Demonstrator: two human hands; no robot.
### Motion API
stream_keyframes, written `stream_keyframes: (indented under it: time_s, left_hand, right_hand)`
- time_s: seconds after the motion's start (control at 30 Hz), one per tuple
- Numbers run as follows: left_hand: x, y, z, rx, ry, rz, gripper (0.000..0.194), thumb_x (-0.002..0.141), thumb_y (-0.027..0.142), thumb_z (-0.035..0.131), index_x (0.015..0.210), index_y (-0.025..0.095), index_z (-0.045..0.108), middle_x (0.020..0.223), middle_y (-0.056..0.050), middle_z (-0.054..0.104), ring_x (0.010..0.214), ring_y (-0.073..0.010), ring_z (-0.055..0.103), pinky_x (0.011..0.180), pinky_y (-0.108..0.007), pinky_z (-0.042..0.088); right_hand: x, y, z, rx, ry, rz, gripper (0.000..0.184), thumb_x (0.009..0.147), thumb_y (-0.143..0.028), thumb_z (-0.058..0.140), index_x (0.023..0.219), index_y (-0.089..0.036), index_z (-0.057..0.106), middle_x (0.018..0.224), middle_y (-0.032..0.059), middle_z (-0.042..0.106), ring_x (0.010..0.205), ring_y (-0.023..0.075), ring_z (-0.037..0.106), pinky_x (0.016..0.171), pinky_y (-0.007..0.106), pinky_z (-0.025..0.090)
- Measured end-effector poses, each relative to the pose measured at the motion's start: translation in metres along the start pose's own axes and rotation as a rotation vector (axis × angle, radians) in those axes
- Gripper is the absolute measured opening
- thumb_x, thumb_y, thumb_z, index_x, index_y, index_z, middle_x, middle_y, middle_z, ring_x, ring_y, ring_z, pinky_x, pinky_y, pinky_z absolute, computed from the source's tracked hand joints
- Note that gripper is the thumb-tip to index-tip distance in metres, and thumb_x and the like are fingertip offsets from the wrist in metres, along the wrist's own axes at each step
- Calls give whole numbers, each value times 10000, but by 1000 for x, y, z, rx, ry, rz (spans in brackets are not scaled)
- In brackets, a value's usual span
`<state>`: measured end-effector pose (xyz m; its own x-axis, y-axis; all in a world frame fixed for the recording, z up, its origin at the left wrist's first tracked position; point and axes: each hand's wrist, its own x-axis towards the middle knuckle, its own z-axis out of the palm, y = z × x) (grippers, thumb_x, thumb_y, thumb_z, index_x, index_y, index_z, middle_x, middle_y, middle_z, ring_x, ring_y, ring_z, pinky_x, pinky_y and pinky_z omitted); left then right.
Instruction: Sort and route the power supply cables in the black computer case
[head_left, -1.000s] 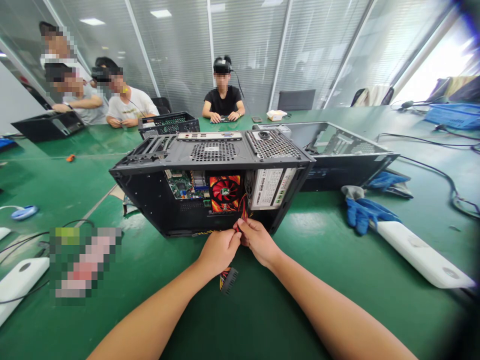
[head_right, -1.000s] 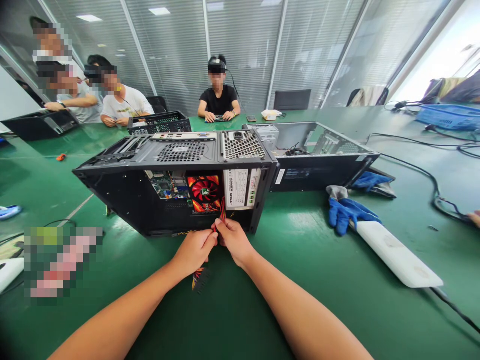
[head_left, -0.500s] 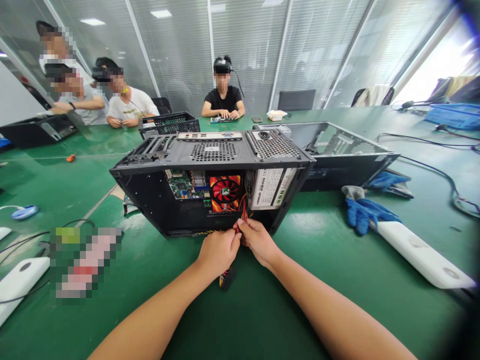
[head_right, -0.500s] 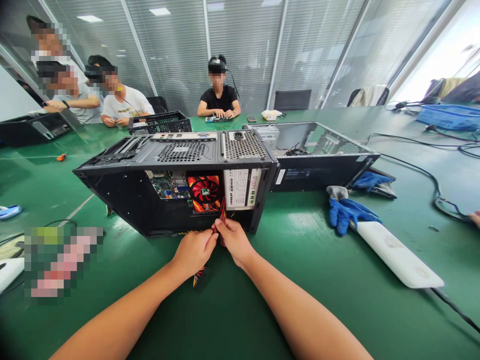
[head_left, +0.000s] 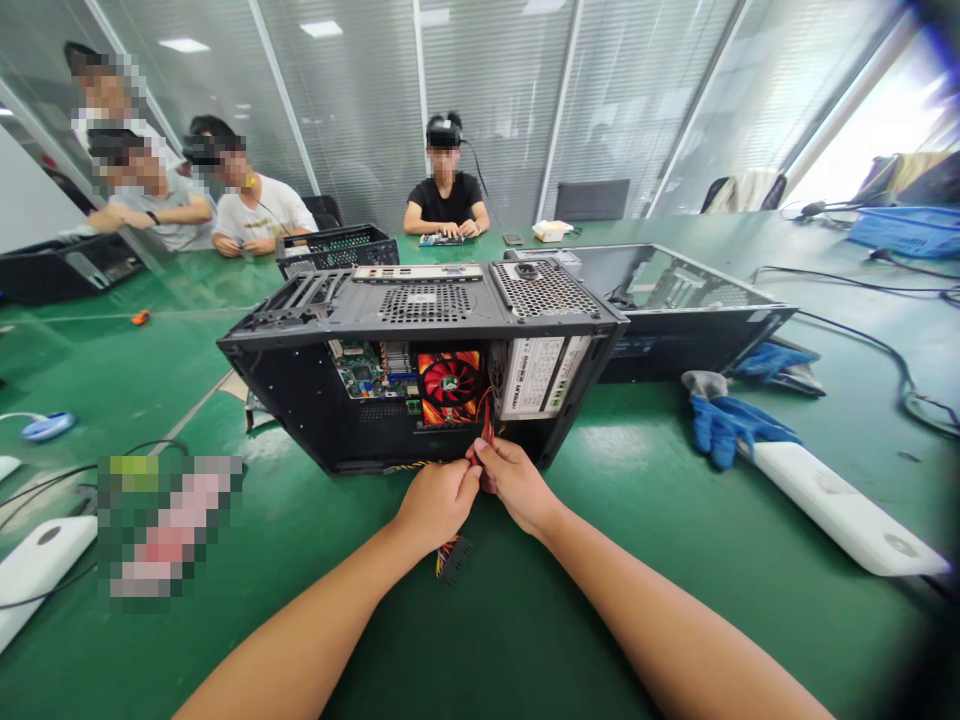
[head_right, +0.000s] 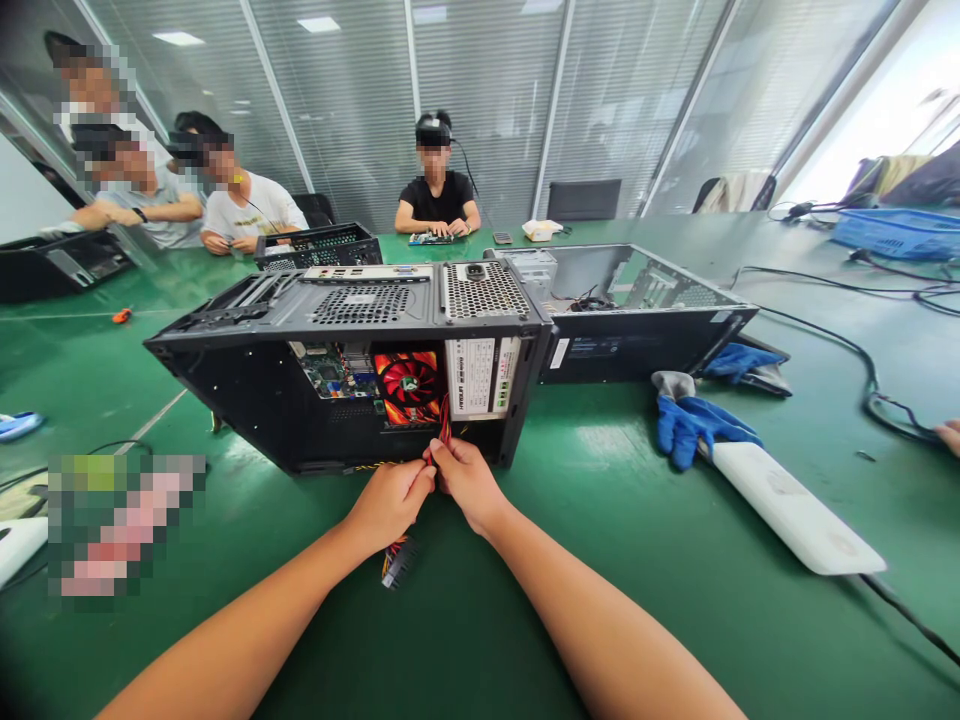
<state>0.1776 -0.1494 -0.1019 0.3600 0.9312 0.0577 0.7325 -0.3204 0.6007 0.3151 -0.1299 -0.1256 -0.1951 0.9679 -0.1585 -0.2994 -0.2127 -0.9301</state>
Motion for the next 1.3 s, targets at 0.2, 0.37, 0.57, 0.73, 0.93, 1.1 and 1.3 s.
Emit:
stream_keyframes:
  time_s: [0.2,0.37,0.57,0.73,0.93,1.1,1.3]
  left_hand:
    - [-2,2,1,170,44,-14,354,969,314,382,775,175,643,694,-72,676,637,-194,636,595,-262,365]
    - [-3,6,-1,277,30,-33,365,975,335,358,835,176,655,777,-108,711,687,-231,668,620,-290,406]
    - [-3,4,0,221,29,-47,367,973,339,356,826,181,654,748,-92,695,673,-217,655,627,-280,407]
    - [-2,2,1,6,17,-48,353,963,299,363,760,182,628,611,-36,621,564,-170,596,572,-250,361]
    - [0,1,0,-122,-17,-75,361,959,313,364,760,171,630,505,-3,539,486,-149,553,541,-238,353]
    - [-1,1,0,79,28,-38,352,960,315,384,768,175,643,658,-58,654,624,-186,628,594,-257,377]
    - [-3,3,0,267,30,-49,369,978,352,348,847,188,651,770,-106,702,694,-239,665,627,-294,408]
  right_hand:
    - [0,0,1,-13,21,0,477,696,-621,695,747,-161,582,512,-83,359,449,60,285,446,226,204]
    - [1,0,1,-14,16,9,479,693,-626,694,742,-164,580,513,-84,360,444,57,276,438,226,192]
    - [1,1,0,-12,18,0,450,715,-603,689,744,-167,580,500,-88,346,438,59,270,440,228,195]
    - [0,0,1,-7,13,1,447,717,-598,688,752,-164,590,466,-94,337,429,61,275,444,227,208]
    - [-2,-3,0,3,6,9,455,711,-601,690,774,-157,614,449,-96,328,428,68,285,447,231,228]
    - [0,-1,0,-10,14,-2,459,714,-607,687,766,-159,605,455,-93,335,427,65,270,445,232,213]
    - [0,0,1,-16,26,-8,464,712,-617,685,750,-164,589,466,-96,328,425,60,262,441,231,194]
